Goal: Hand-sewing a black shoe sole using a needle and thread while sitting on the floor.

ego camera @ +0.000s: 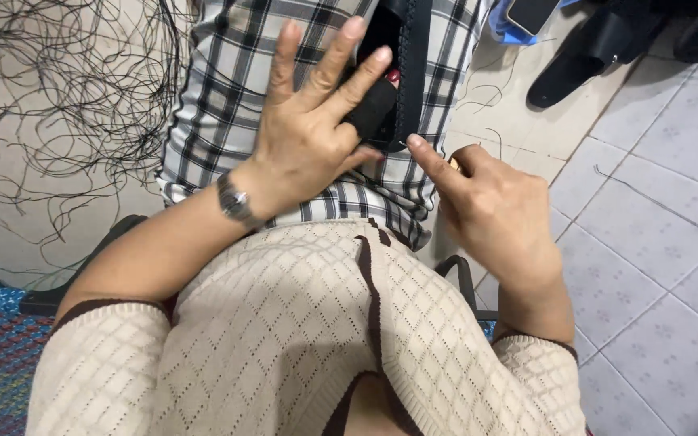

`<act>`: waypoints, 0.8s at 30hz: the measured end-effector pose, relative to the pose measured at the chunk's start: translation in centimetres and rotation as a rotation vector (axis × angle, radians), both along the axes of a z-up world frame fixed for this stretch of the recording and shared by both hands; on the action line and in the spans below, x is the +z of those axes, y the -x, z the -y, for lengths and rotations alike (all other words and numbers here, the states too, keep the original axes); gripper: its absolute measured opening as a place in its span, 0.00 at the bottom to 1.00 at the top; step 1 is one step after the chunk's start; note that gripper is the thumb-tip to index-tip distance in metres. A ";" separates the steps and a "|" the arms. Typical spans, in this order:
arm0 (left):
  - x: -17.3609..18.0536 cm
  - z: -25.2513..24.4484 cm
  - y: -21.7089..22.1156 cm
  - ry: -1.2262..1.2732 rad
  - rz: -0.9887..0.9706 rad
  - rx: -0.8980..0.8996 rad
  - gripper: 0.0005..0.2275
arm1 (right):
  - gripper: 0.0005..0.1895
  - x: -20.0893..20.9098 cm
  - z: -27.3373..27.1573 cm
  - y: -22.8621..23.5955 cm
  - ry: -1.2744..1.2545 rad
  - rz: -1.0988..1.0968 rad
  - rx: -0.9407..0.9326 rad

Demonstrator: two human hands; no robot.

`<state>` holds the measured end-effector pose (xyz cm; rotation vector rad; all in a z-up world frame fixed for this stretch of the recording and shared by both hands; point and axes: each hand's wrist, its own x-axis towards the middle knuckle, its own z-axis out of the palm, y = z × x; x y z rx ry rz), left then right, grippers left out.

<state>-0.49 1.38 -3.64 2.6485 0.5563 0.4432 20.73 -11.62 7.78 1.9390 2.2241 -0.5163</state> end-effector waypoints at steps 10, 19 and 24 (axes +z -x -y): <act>-1.4 -0.2 -1.8 -0.169 0.303 0.103 0.19 | 0.26 -3.4 -1.1 -2.8 -0.024 -0.448 -0.044; -1.5 -0.5 -1.6 -0.136 0.317 0.098 0.17 | 0.15 -3.3 -1.9 -2.1 -0.148 -0.537 -0.032; -1.5 -0.5 -1.7 -0.148 0.338 0.073 0.25 | 0.17 -3.7 -2.4 -4.4 0.160 -0.957 -0.220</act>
